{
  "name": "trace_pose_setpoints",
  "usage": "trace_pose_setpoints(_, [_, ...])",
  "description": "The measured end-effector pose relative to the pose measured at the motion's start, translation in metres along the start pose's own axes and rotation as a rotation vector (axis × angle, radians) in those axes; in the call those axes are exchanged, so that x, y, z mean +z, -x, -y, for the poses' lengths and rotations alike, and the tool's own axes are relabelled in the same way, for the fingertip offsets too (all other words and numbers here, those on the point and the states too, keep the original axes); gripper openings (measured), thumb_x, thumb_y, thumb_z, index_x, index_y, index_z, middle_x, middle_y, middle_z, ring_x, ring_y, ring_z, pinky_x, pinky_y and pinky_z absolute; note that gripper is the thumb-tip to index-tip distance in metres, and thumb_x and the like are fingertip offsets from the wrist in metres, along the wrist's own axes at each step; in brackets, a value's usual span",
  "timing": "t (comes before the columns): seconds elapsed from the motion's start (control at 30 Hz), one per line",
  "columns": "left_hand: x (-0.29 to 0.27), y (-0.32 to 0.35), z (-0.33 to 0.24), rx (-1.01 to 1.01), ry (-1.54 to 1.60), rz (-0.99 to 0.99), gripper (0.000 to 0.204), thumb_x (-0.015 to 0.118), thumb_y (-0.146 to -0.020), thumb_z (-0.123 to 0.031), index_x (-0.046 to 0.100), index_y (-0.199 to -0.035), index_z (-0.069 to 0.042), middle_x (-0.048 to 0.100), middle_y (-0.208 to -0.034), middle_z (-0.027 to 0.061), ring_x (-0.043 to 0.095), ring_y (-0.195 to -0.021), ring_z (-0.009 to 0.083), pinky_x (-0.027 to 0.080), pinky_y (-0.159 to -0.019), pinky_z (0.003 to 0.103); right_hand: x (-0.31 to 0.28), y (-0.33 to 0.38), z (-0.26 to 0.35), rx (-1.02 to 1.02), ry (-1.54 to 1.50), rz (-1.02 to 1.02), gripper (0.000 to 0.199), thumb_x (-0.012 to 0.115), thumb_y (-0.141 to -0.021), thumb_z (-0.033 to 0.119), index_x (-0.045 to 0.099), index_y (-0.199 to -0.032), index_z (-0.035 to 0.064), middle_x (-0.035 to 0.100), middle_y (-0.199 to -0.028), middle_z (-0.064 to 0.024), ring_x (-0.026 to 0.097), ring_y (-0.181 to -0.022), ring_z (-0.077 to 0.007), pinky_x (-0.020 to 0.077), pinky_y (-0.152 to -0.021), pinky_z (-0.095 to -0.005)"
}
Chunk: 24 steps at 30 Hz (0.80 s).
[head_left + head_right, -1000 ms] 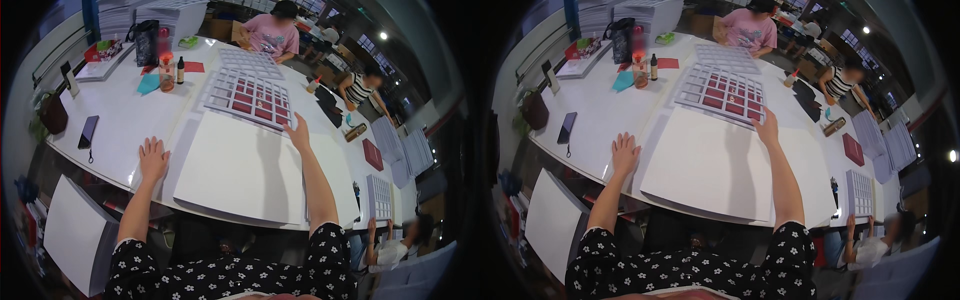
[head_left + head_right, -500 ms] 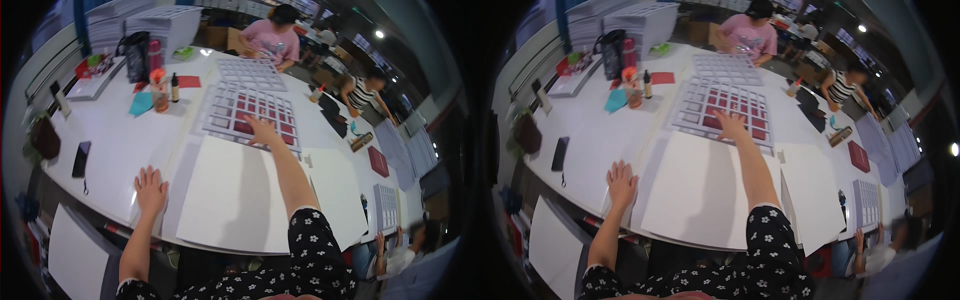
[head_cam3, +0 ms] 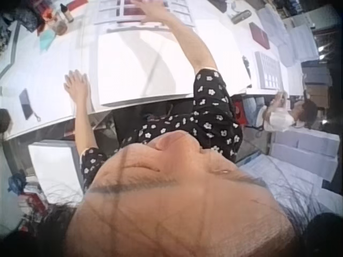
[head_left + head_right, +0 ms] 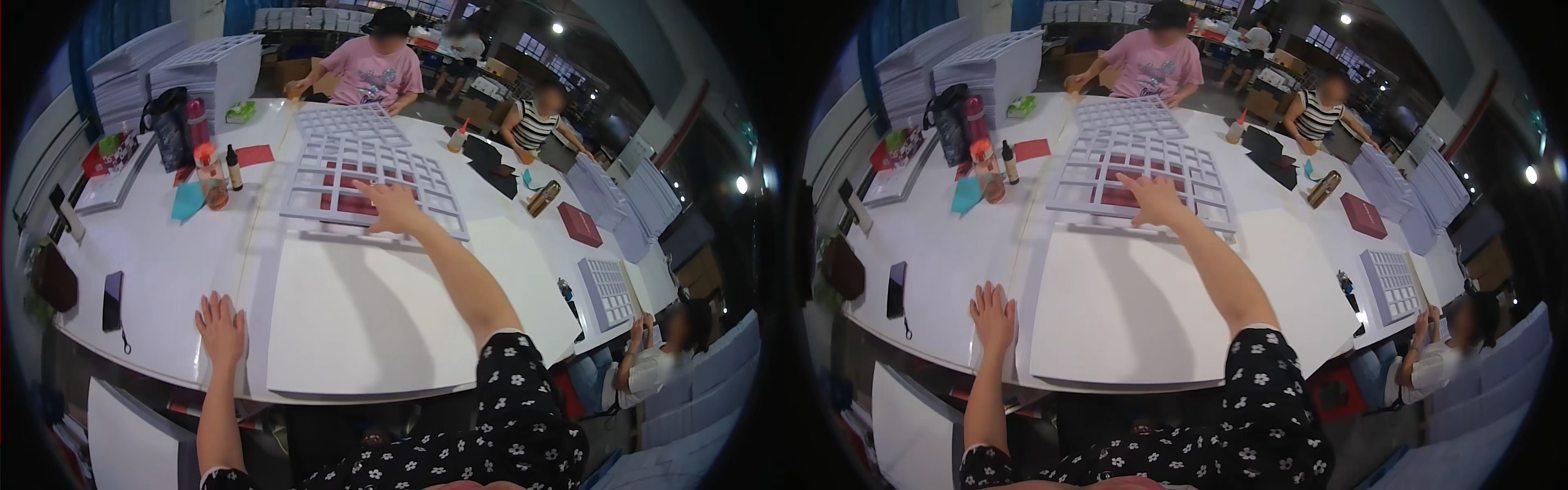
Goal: The person assembles white cardboard boxes by inserting a grid-like plastic insert into the box base and then folding the side flaps inward to secure the structure. The process is repeated for multiple units on a large white table.
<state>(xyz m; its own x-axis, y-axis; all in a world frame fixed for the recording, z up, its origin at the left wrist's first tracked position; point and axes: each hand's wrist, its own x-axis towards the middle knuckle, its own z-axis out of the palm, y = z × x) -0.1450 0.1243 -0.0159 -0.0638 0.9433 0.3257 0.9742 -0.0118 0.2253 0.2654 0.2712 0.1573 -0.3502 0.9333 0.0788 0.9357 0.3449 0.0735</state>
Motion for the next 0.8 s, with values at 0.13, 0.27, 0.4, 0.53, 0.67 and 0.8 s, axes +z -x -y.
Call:
trace_pose_setpoints(0.13, [0.000,0.000,0.006,-0.041,-0.003,0.041,0.050,0.057,-0.096,-0.036,0.054,-0.136,-0.006,0.044,-0.151,0.0151,0.032,-0.145,0.0387,0.021,-0.118,0.058,-0.049,0.077,0.037,-0.133,-0.035,-0.088,0.106,0.086,-0.063,0.029,0.033,-0.155,0.0234,0.060,-0.126,-0.0132,0.056,-0.108,-0.0346,0.0393,-0.096,-0.0485])
trace_pose_setpoints(0.27, [0.008,-0.002,0.001,-0.006,-0.009,0.014,0.053,0.054,-0.097,-0.038,0.051,-0.139,-0.006,0.040,-0.155,0.0149,0.029,-0.146,0.0372,0.019,-0.119,0.057,-0.091,0.193,0.089,-0.205,0.000,-0.113,0.105,0.089,-0.058,0.022,0.041,-0.151,0.0196,0.058,-0.127,-0.0109,0.053,-0.107,-0.0334,0.0382,-0.096,-0.0465])
trace_pose_setpoints(0.4, [0.000,0.005,0.002,-0.009,-0.004,0.007,0.052,0.052,-0.098,-0.039,0.050,-0.140,-0.007,0.042,-0.152,0.0143,0.030,-0.146,0.0358,0.020,-0.119,0.055,-0.110,0.263,0.143,-0.245,-0.012,0.030,0.104,0.090,-0.058,0.025,0.043,-0.150,0.0201,0.057,-0.129,-0.0103,0.052,-0.107,-0.0333,0.0384,-0.096,-0.0483])
trace_pose_setpoints(0.53, [0.004,0.007,0.006,-0.018,-0.026,-0.012,0.053,0.054,-0.097,-0.039,0.051,-0.140,-0.008,0.042,-0.152,0.0132,0.029,-0.146,0.0348,0.018,-0.120,0.055,-0.094,0.283,0.166,-0.311,-0.052,0.112,0.101,0.088,-0.063,0.034,0.041,-0.151,0.0197,0.058,-0.128,-0.0107,0.055,-0.103,-0.0330,0.0393,-0.094,-0.0472])
trace_pose_setpoints(0.67, [0.003,0.005,0.007,-0.012,-0.022,-0.008,0.052,0.055,-0.096,-0.038,0.052,-0.139,-0.008,0.042,-0.153,0.0130,0.029,-0.147,0.0342,0.018,-0.120,0.054,-0.067,0.274,0.169,-0.320,-0.078,0.071,0.099,0.086,-0.067,0.042,0.039,-0.151,0.0192,0.060,-0.125,-0.0101,0.059,-0.094,-0.0325,0.0405,-0.090,-0.0454])
trace_pose_setpoints(0.8, [0.009,0.006,0.004,0.001,0.000,-0.027,0.051,0.056,-0.095,-0.037,0.054,-0.138,-0.009,0.044,-0.152,0.0130,0.030,-0.146,0.0347,0.019,-0.120,0.054,-0.048,0.267,0.165,-0.268,-0.063,0.052,0.100,0.086,-0.066,0.043,0.039,-0.151,0.0188,0.061,-0.122,-0.0105,0.060,-0.090,-0.0329,0.0407,-0.087,-0.0448])
